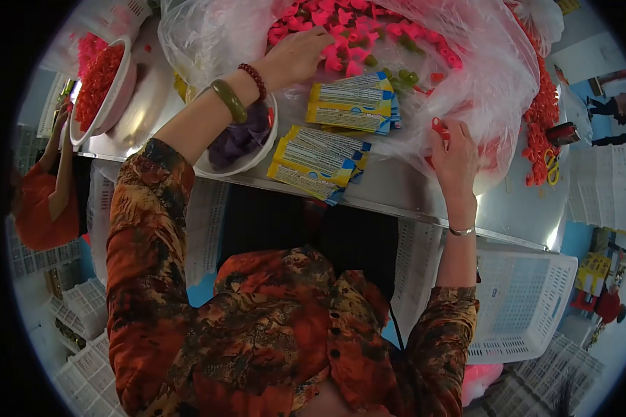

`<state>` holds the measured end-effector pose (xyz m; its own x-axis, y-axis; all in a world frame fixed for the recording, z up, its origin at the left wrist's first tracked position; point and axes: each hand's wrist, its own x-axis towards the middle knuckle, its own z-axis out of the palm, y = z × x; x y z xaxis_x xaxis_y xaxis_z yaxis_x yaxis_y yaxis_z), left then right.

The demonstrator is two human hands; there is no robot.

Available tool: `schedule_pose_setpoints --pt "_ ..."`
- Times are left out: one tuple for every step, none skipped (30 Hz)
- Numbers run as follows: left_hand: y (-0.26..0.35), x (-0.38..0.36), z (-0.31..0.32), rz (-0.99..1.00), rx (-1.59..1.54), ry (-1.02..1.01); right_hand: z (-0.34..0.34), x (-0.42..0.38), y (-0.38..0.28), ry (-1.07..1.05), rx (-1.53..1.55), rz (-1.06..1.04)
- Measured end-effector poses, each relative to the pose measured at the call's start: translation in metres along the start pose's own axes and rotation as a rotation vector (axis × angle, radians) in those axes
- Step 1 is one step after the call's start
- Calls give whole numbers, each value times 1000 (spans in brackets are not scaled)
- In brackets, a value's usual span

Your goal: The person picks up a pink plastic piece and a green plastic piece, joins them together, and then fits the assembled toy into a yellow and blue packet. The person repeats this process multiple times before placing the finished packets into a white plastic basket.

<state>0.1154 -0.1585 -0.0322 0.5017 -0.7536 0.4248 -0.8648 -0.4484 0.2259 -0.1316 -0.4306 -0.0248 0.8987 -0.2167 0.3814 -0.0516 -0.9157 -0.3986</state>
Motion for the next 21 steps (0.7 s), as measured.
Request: schedule_pose_setpoints --pt "-3 2 4 1 -4 -5 1 0 -2 26 -14 -8" --pt "-7 4 8 -18 -6 -35 3 0 -1 33 -29 -11" --pt "-4 6 6 -51 10 -59 3 0 -2 9 -25 0" --pt "0 8 2 -85 29 -84 3 0 -3 -14 -19 11" --pt "2 7 0 -120 48 -107 2 1 -3 -37 -13 19" --pt "-1 7 1 -111 33 -103 4 1 0 -35 -4 22" --pt "-5 7 1 -103 18 -98 6 1 4 -32 5 23" --pt "-8 6 2 -95 4 -91 7 1 6 -29 13 23" --pt "-8 4 2 -61 10 -36 2 -1 2 -7 87 67" --pt "-8 2 1 -28 16 19 -6 -1 -6 15 160 111" --pt "-8 0 0 8 21 74 -11 -3 -10 39 233 156" --pt "-5 -1 -3 13 -25 116 -9 -5 -4 64 359 233" --pt "-1 -2 -6 18 -72 158 -5 -6 6 91 484 310" --pt "2 -3 -10 24 -119 201 -4 -8 12 119 610 386" --pt "11 -2 -20 -84 -184 111 -8 -9 13 113 726 458" --pt "23 -3 -34 -192 -248 21 -13 -10 13 106 842 529" --pt "33 -7 -41 -242 -351 -11 -16 -10 12 98 960 598" --pt "43 -11 -49 -296 -451 -39 -18 -11 12 84 944 585" --pt "52 -17 -52 -290 -591 -9 -19 -12 12 69 930 570" --pt "61 -23 -56 -285 -730 22 -20 -12 11 52 915 557" --pt "73 -30 -61 -327 -906 42 -18 -13 12 79 841 516"
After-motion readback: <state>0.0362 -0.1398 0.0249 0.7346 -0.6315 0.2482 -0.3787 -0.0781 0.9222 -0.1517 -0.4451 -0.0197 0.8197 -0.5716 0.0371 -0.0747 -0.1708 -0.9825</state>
